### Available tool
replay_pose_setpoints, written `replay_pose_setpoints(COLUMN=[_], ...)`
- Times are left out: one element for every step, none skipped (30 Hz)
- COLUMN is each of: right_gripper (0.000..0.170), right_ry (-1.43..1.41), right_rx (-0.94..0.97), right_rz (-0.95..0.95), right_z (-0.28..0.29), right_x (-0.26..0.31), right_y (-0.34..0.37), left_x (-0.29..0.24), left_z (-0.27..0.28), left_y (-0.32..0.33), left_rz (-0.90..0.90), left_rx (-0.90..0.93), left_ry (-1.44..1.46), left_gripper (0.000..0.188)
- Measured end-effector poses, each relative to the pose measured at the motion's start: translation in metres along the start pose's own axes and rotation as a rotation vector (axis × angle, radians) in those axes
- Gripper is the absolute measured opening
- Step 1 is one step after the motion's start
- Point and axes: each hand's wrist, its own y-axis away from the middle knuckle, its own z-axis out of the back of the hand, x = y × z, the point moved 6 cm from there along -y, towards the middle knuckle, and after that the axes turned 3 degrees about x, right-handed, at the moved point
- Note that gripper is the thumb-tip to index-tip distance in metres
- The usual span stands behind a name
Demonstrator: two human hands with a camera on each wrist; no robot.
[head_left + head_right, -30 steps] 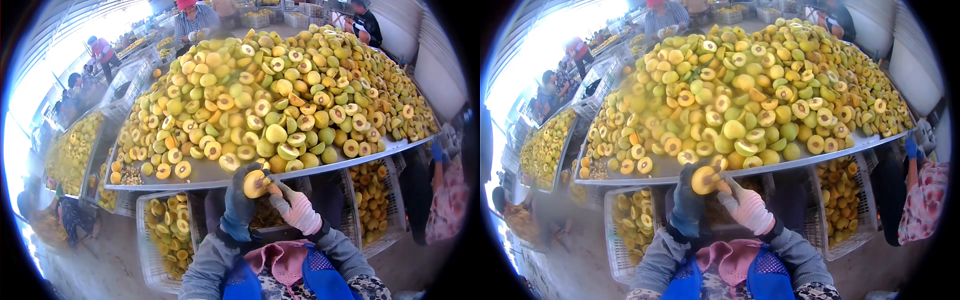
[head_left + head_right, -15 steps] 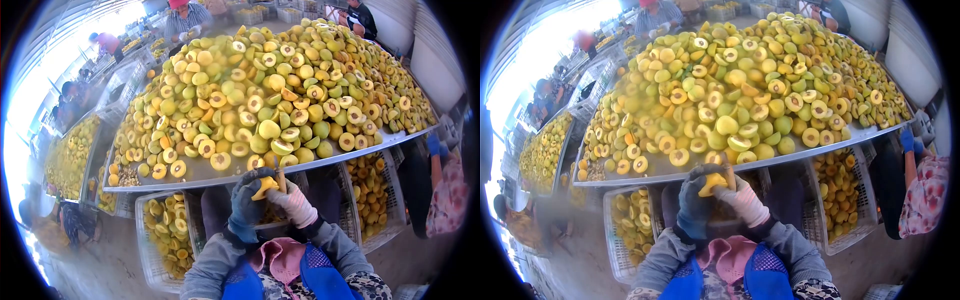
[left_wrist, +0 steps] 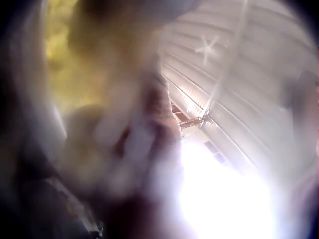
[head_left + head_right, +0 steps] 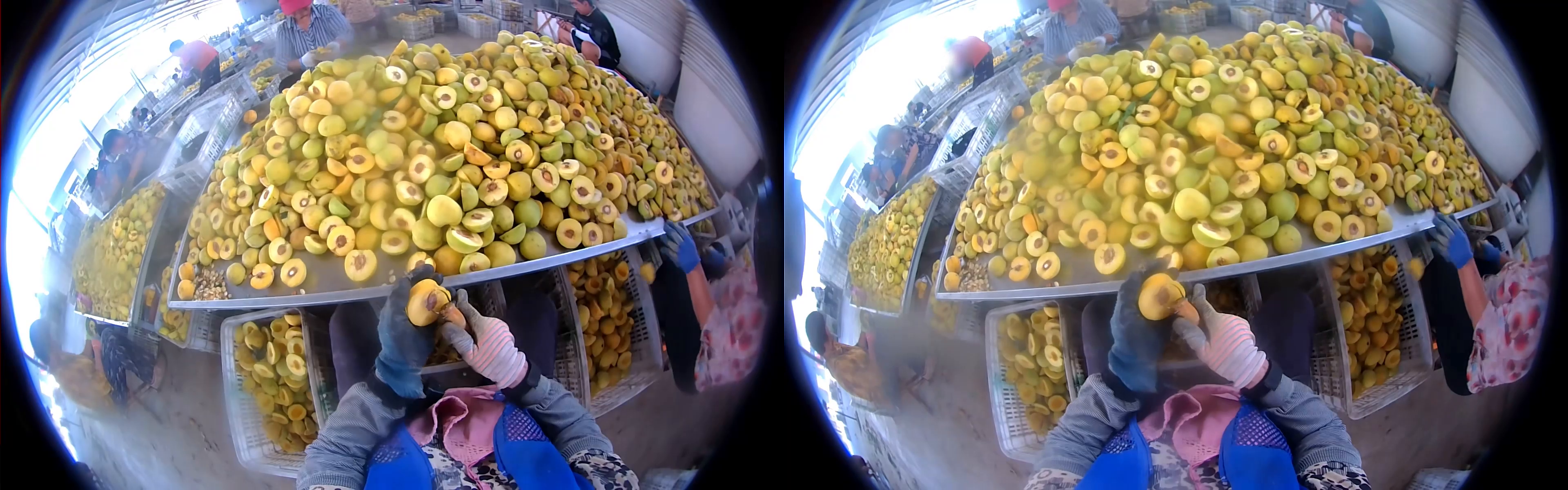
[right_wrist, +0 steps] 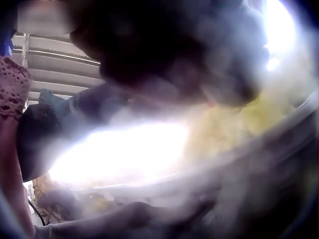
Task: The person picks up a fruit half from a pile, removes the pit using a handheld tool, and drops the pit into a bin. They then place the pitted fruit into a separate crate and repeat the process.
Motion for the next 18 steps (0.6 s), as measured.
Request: replay_pose_setpoints(right_gripper=[0.072,0.071,0.070,0.070,0.070,0.069,0.068,0.068,0.067,0.066,0.066,0.066,0.065,0.063,0.062,0.060,0.057,0.055], right_ry=[0.030,0.060,0.090,0.099,0.107,0.116,0.124,0.133,0.142,0.136,0.128,0.117,0.102,0.085,0.071,0.043,0.019,-0.006], right_rx=[0.013,0.027,0.042,0.040,0.039,0.039,0.051,0.063,0.074,0.071,0.068,0.066,0.075,0.084,0.094,0.124,0.154,0.180], right_rz=[0.003,0.005,0.007,0.024,0.041,0.058,0.051,0.045,0.040,0.041,0.042,0.044,0.061,0.077,0.093,0.066,0.038,0.010], right_z=[-0.001,-0.001,-0.002,-0.003,-0.004,-0.005,-0.007,-0.008,-0.009,-0.008,-0.008,-0.009,-0.011,-0.013,-0.013,-0.013,-0.008,-0.006], right_x=[-0.001,-0.002,-0.003,-0.003,-0.004,-0.004,-0.004,-0.004,-0.005,-0.004,-0.002,-0.001,-0.003,-0.009,-0.007,-0.005,0.000,0.004], right_y=[-0.001,-0.002,-0.003,-0.003,-0.003,-0.002,-0.002,-0.002,-0.002,-0.001,0.001,0.001,0.001,0.001,0.000,0.001,0.003,0.003], left_x=[0.007,0.015,0.025,0.033,0.038,0.032,0.026,0.019,0.012,0.010,0.009,0.010,0.008,0.002,-0.006,-0.012,-0.003,-0.004], left_z=[0.000,0.000,-0.001,-0.003,-0.005,-0.011,-0.018,-0.018,-0.019,-0.020,-0.019,-0.017,-0.014,-0.009,-0.007,-0.006,-0.008,-0.008], left_y=[0.001,0.002,0.004,0.006,0.008,0.007,0.007,0.007,0.006,0.006,0.005,0.004,0.003,0.001,0.000,-0.002,0.002,0.001], left_rz=[0.048,0.096,0.191,0.292,0.395,0.502,0.608,0.617,0.626,0.636,0.599,0.561,0.523,0.437,0.352,0.264,0.382,0.382], left_rx=[-0.010,-0.021,-0.033,-0.034,-0.052,-0.061,-0.070,-0.091,-0.111,-0.130,-0.110,-0.092,-0.076,-0.035,0.007,0.050,0.004,0.024], left_ry=[0.037,0.074,0.151,0.313,0.472,0.717,0.963,0.931,0.899,0.867,0.813,0.757,0.696,0.553,0.413,0.277,0.473,0.461], left_gripper=[0.040,0.037,0.034,0.033,0.034,0.037,0.042,0.045,0.048,0.052,0.050,0.049,0.048,0.047,0.047,0.047,0.048,0.046])
